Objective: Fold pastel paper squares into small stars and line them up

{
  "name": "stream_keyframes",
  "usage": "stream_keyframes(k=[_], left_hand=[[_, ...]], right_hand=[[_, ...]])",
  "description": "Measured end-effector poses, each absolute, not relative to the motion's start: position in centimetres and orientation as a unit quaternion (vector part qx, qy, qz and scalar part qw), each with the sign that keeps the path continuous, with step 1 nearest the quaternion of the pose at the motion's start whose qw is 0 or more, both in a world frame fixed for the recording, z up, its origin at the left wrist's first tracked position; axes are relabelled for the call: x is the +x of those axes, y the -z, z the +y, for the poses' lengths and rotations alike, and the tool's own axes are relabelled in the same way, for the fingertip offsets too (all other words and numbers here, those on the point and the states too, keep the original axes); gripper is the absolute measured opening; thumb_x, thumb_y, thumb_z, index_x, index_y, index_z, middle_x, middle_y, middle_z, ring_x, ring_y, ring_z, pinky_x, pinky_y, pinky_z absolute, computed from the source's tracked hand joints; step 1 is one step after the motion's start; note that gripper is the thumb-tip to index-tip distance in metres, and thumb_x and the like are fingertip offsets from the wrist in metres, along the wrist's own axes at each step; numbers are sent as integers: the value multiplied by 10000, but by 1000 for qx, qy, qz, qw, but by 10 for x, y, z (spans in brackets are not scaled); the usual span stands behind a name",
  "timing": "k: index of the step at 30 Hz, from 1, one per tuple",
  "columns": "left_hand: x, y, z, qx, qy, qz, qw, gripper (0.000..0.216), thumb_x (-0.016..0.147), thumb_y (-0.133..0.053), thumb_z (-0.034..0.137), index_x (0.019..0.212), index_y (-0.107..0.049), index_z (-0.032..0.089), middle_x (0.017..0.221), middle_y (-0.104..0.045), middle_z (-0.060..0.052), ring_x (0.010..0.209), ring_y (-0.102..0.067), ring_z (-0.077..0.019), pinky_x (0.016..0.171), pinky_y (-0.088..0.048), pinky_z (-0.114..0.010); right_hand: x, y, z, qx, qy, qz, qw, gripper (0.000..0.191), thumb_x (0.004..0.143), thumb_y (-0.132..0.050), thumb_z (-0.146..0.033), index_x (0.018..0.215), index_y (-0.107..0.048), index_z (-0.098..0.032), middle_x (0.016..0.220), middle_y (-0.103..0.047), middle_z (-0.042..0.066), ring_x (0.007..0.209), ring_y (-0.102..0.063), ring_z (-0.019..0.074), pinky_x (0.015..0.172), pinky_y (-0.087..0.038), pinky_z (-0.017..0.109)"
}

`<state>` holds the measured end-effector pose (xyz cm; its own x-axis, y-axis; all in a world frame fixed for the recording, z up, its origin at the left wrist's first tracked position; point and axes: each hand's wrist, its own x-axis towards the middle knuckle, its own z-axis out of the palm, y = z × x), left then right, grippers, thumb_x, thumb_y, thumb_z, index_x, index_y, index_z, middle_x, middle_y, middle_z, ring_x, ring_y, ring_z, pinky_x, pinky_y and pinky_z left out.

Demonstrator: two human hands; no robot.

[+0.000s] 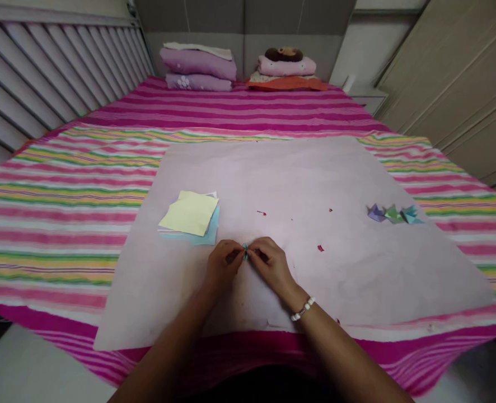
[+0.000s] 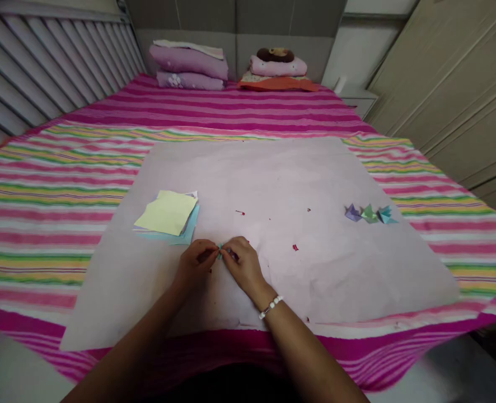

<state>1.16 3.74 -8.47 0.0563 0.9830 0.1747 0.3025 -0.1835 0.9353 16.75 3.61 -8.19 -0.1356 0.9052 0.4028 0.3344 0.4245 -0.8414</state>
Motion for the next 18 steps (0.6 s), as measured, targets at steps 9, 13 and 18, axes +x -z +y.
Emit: stream_keyframes(k=[9, 13, 18], left_hand=[[8, 89, 40, 552, -480, 559, 389, 70, 743, -579, 237, 740, -585, 168, 829, -652, -22, 693, -654, -135, 541, -579, -231], [9, 89, 41, 563, -481, 556, 378, 68, 716, -552, 175, 756, -606, 168, 826, -638, -22, 705, -643, -135, 613, -592, -268], [13, 88, 40, 631, -455, 535, 328, 249, 721, -473, 103, 806, -694, 179, 945, -601, -58, 763, -621, -147, 537, -566, -239]], right_hand=[[165, 86, 38, -461, -273, -706, 464, 136, 838, -536, -104, 777, -604, -205, 792, -595, 44, 751, -549, 184, 668, -456, 301], [163, 86, 37, -468, -270, -702, 463, 144, 806, -525, -78, 767, -583, -204, 800, -583, 41, 747, -543, 179, 648, -446, 288], [161, 87, 37, -480, -263, -701, 457, 166, 756, -504, -49, 759, -553, -207, 800, -566, 37, 751, -529, 181, 626, -426, 281]])
